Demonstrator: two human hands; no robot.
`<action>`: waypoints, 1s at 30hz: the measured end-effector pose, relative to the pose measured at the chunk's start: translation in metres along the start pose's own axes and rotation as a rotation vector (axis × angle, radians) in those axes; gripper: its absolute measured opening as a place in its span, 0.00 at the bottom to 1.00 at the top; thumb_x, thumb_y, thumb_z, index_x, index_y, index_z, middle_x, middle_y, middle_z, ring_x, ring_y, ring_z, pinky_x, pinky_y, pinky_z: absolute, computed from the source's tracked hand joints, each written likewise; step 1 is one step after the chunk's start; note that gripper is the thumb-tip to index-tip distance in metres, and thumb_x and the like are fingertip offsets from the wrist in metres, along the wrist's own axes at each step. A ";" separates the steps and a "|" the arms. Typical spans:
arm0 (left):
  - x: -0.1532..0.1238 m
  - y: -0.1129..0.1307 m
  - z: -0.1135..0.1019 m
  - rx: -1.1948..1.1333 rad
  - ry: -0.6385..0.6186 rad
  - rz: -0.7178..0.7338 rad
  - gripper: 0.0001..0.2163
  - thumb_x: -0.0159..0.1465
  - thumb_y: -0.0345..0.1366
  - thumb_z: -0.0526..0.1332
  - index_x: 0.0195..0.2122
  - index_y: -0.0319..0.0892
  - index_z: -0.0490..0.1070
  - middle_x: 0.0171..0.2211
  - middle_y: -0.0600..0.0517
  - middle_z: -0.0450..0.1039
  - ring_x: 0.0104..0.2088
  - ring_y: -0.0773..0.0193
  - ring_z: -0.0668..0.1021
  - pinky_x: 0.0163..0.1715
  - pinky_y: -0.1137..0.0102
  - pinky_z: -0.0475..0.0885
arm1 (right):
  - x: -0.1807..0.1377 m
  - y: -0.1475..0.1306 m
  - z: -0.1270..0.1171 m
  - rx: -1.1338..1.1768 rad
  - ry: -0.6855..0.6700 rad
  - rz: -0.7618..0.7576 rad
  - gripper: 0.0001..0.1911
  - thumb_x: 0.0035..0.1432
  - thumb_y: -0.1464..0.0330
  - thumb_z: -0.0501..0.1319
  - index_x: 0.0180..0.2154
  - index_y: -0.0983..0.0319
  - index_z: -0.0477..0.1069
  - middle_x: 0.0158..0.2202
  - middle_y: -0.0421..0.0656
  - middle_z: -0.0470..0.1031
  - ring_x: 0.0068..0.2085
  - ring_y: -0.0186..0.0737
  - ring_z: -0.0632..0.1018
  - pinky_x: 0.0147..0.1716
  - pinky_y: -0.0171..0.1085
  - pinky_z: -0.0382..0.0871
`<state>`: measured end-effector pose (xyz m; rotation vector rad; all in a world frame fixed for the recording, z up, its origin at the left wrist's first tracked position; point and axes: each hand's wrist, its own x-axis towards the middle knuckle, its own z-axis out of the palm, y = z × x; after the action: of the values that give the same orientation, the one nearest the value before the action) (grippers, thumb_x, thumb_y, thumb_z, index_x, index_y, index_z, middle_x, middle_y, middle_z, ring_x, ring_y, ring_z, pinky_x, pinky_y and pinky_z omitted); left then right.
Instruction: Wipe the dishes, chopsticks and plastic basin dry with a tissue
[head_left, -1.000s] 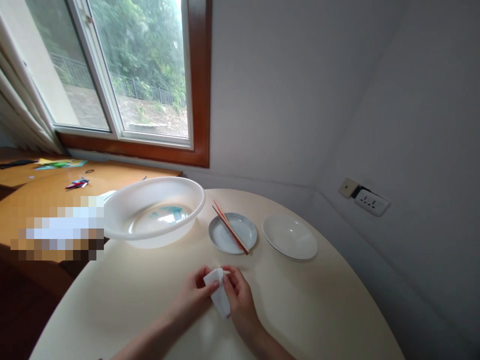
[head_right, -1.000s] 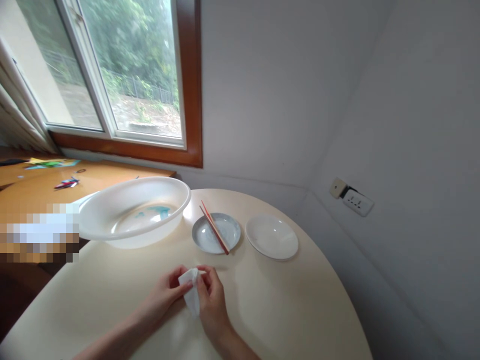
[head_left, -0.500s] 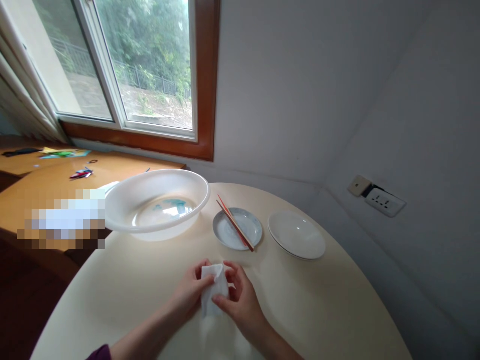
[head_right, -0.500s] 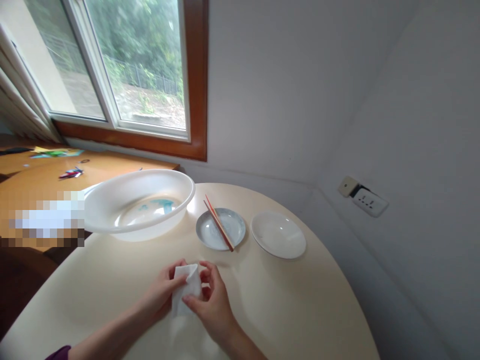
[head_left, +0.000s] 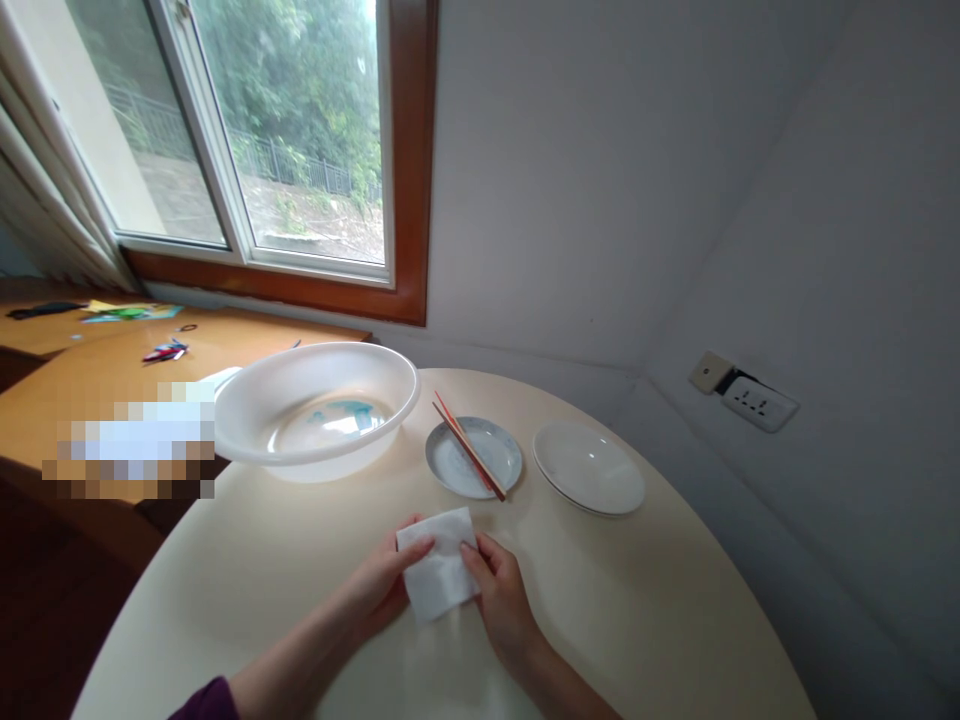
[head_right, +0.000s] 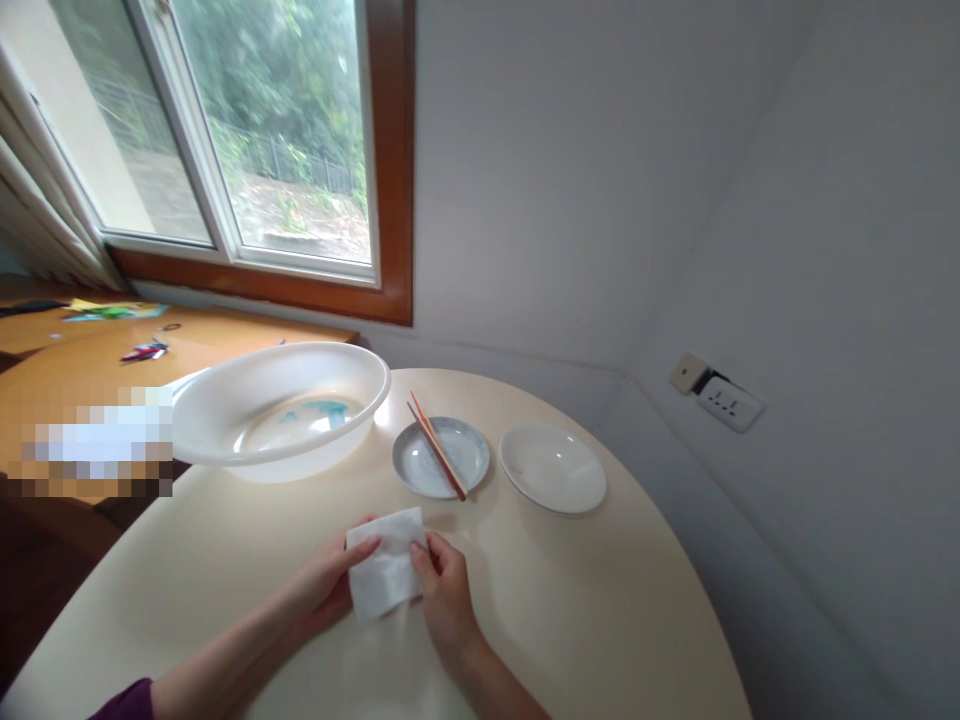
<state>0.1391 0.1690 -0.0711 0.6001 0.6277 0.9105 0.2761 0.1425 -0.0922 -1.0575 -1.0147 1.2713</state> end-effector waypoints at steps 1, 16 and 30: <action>-0.001 -0.001 0.001 0.006 -0.026 -0.029 0.13 0.45 0.33 0.70 0.30 0.36 0.71 0.27 0.48 0.76 0.28 0.63 0.77 0.32 0.71 0.70 | -0.001 -0.001 0.001 -0.008 0.001 -0.006 0.14 0.49 0.59 0.60 0.30 0.65 0.71 0.25 0.40 0.71 0.29 0.36 0.70 0.27 0.32 0.62; 0.014 0.020 -0.022 -0.079 0.283 -0.058 0.05 0.47 0.24 0.57 0.24 0.37 0.70 0.21 0.51 0.75 0.24 0.63 0.77 0.30 0.69 0.73 | 0.026 -0.042 0.000 -0.552 0.171 -0.422 0.15 0.59 0.61 0.50 0.28 0.63 0.67 0.23 0.40 0.68 0.25 0.34 0.71 0.27 0.33 0.65; 0.017 0.022 -0.020 -0.109 0.262 -0.034 0.08 0.50 0.23 0.58 0.15 0.37 0.67 0.12 0.54 0.67 0.15 0.70 0.71 0.19 0.77 0.66 | 0.136 -0.047 0.014 -1.499 0.164 0.003 0.15 0.52 0.73 0.54 0.43 0.71 0.68 0.44 0.57 0.71 0.44 0.50 0.73 0.39 0.38 0.63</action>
<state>0.1208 0.1978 -0.0732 0.3736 0.8151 0.9927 0.2789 0.2788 -0.0430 -2.1792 -1.8513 0.1955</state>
